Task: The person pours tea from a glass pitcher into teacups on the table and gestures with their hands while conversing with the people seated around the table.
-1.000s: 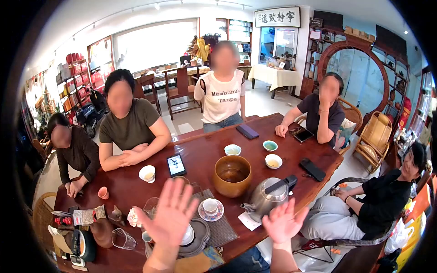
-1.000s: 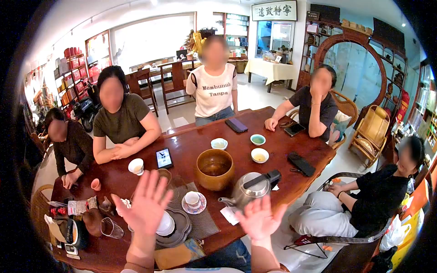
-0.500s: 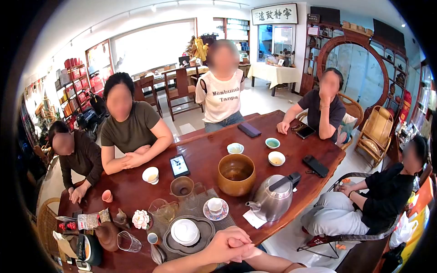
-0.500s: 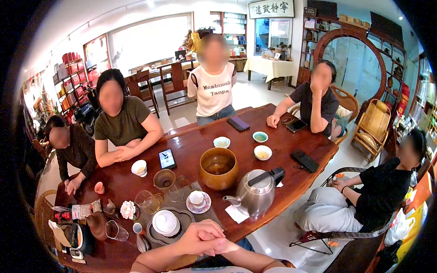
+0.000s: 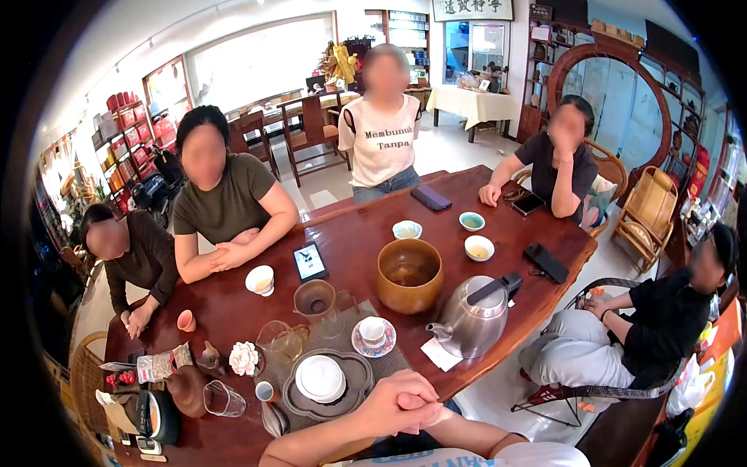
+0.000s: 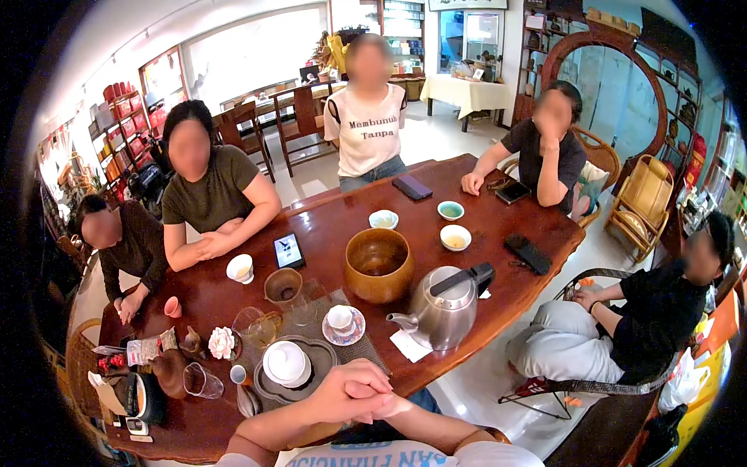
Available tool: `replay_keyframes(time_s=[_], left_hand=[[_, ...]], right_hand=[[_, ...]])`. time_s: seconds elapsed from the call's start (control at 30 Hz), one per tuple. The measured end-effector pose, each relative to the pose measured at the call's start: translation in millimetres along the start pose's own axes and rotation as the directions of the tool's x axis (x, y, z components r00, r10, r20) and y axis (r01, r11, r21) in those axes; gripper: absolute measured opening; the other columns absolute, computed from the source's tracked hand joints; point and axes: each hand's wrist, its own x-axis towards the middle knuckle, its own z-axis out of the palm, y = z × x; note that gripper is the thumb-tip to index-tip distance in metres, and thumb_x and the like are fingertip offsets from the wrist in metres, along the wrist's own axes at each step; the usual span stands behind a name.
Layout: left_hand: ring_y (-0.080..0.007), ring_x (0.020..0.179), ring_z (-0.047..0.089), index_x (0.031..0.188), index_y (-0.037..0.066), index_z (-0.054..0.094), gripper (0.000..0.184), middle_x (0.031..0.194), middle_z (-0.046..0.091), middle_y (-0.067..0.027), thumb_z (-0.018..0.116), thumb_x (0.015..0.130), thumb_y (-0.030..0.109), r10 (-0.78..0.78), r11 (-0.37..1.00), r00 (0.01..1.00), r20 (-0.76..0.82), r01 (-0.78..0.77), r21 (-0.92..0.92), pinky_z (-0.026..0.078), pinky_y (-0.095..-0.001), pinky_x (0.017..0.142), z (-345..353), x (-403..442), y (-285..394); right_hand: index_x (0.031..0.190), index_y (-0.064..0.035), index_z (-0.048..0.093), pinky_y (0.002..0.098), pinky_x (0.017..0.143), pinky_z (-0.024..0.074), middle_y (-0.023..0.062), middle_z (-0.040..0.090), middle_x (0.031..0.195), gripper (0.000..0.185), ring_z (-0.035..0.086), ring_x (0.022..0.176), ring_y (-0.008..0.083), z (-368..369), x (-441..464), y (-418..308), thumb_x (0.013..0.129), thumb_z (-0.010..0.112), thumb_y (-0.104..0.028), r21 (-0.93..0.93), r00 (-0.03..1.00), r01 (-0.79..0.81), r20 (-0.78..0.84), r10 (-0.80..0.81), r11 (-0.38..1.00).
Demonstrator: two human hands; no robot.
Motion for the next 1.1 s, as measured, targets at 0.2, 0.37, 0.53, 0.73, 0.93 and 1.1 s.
replay_keyframes(time_s=[0.2,0.37,0.53,0.73,0.93,1.1], left_hand=[[-0.0242,0.081,0.062,0.068,0.001,0.062,0.015,0.075,0.064,-0.0091,0.073,0.075,0.008,-0.013,0.996,1.000,0.012,0.015,-0.090,0.048,-0.0353,0.071,-1,0,4],[-0.0232,0.075,0.060,0.065,0.000,0.059,0.019,0.074,0.062,-0.0090,0.073,0.076,0.008,0.002,0.989,1.000,0.028,0.003,-0.148,0.047,-0.0324,0.067,0,0,11],[-0.0217,0.075,0.060,0.067,0.000,0.060,0.019,0.077,0.063,-0.0091,0.072,0.078,0.010,-0.019,0.984,0.995,0.094,0.035,-0.174,0.047,-0.0311,0.067,-5,1,14],[-0.0211,0.106,0.058,0.114,-0.002,0.059,0.030,0.116,0.060,-0.0118,0.050,0.094,0.018,-0.402,0.789,0.909,-0.110,0.283,-0.546,0.045,-0.0324,0.091,-12,0,9],[-0.0225,0.131,0.039,0.138,0.002,0.036,0.050,0.142,0.041,-0.0112,0.032,0.098,0.032,-0.570,0.512,0.763,-0.304,0.041,-0.858,0.027,-0.0345,0.109,-22,3,2],[-0.0232,0.131,0.037,0.141,-0.001,0.029,0.059,0.144,0.036,-0.0140,0.043,0.095,0.034,-0.548,0.498,0.831,-0.096,0.233,-0.835,0.026,-0.0360,0.110,6,4,0]], right_hand=[[0.094,-0.0032,0.059,0.0356,0.066,0.0479,0.0102,0.062,0.078,0.047,0.061,0.074,0.0243,0,-4,6,0.094,0.044,-0.048,-0.044,0.996,-0.001,-0.084,-0.003,0.999],[0.094,-0.0026,0.059,0.0344,0.065,0.0482,0.0104,0.062,0.078,0.046,0.061,0.073,0.0240,2,-1,9,0.094,0.045,-0.047,-0.088,0.987,0.019,-0.156,-0.032,0.996],[0.094,-0.0021,0.058,0.0332,0.065,0.0486,0.0107,0.062,0.079,0.045,0.062,0.073,0.0237,3,-4,15,0.094,0.046,-0.046,-0.295,0.943,0.017,-0.313,-0.113,0.955],[0.094,-0.0014,0.058,0.0318,0.064,0.0491,0.0110,0.063,0.079,0.044,0.062,0.073,0.0234,27,-14,-33,0.094,0.047,-0.044,-0.855,0.714,-0.269,-0.486,-0.504,0.445],[0.103,-0.0066,0.057,0.0449,0.096,0.0358,0.0107,0.060,0.103,0.025,0.050,0.101,0.0255,29,-39,-82,0.091,0.048,-0.027,-0.061,0.777,0.402,-0.504,-0.376,0.913],[0.089,-0.0158,0.056,0.0408,0.083,0.0381,0.0019,0.057,0.092,0.014,0.053,0.087,0.0235,27,-40,-64,0.088,0.045,-0.025,0.319,0.980,0.166,-0.159,-0.120,0.933]])
